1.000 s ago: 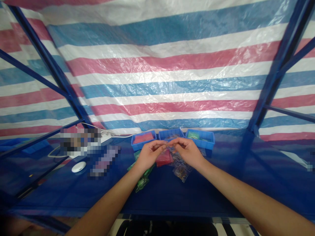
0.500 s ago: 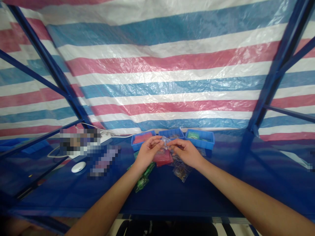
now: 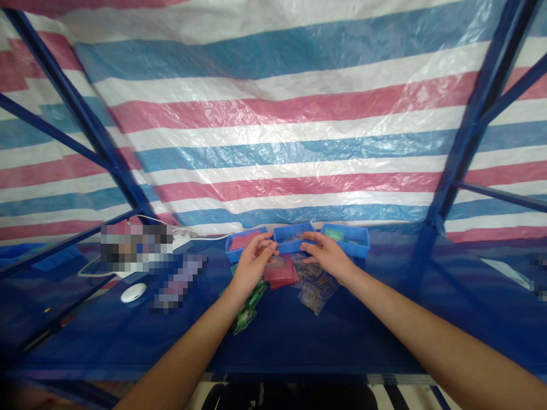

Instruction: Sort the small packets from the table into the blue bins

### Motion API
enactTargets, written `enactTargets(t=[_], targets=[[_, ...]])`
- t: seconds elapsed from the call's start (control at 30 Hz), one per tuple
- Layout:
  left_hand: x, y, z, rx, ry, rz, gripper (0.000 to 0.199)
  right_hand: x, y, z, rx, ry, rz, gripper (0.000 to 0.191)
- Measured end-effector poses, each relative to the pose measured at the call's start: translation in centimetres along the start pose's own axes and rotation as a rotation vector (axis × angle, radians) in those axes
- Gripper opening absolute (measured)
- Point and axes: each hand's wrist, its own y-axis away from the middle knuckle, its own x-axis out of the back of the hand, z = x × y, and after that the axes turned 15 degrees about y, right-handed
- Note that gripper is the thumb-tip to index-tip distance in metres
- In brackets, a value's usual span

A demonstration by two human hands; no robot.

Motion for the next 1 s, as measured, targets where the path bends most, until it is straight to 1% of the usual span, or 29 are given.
enactTargets(t=[0.07,0.13,0.23,0.27,0.33,0.5,0.6,0.73,0.8,0.9,1.0], targets=[[0.0,0.0,0.1,-0.006,-0.016,-0.001,0.047,0.1,0.0,0.0,0.038,0.084,0.005,0.037],[0.0,0.1,0.2,-0.016,-0.029,-0.002,0.045,0.2,0.3,-0.1,0.136,0.276,0.007,0.029],[0.1,0.2,0.3,-0.033,-0.040,-0.002,0.044,0.1,1.1,-0.7,0.396,0.642,-0.029,0.019],[0.1,0.2,0.3,-0.037,-0.041,-0.002,0.044,0.0,1.4,-0.9,0.485,0.720,-0.058,0.015],[0.2,0.2,0.2,-0.045,-0.047,-0.005,0.044,-0.3,1.9,-1.5,0.605,0.785,-0.125,0.009],[0.3,0.3,0.2,-0.065,-0.066,-0.019,0.042,-0.9,2.8,-2.4,0.762,0.729,-0.269,0.011],[0.2,0.3,0.3,-0.060,-0.064,-0.032,0.042,-1.0,3.0,-2.6,0.819,0.730,-0.353,0.014],[0.2,0.3,0.2,-0.059,-0.077,-0.023,0.042,-1.0,3.1,-2.7,0.825,0.749,-0.378,0.027],[0.3,0.3,0.1,-0.062,-0.084,-0.020,0.042,-1.0,3.1,-2.9,0.825,0.741,-0.366,0.029],[0.3,0.3,0.1,-0.072,-0.091,-0.028,0.041,-1.1,3.2,-3.3,0.826,0.724,-0.315,0.027],[-0.1,0.8,1.1,-0.113,-0.146,-0.048,0.038,-1.1,3.1,-3.3,0.787,0.696,-0.237,0.026]])
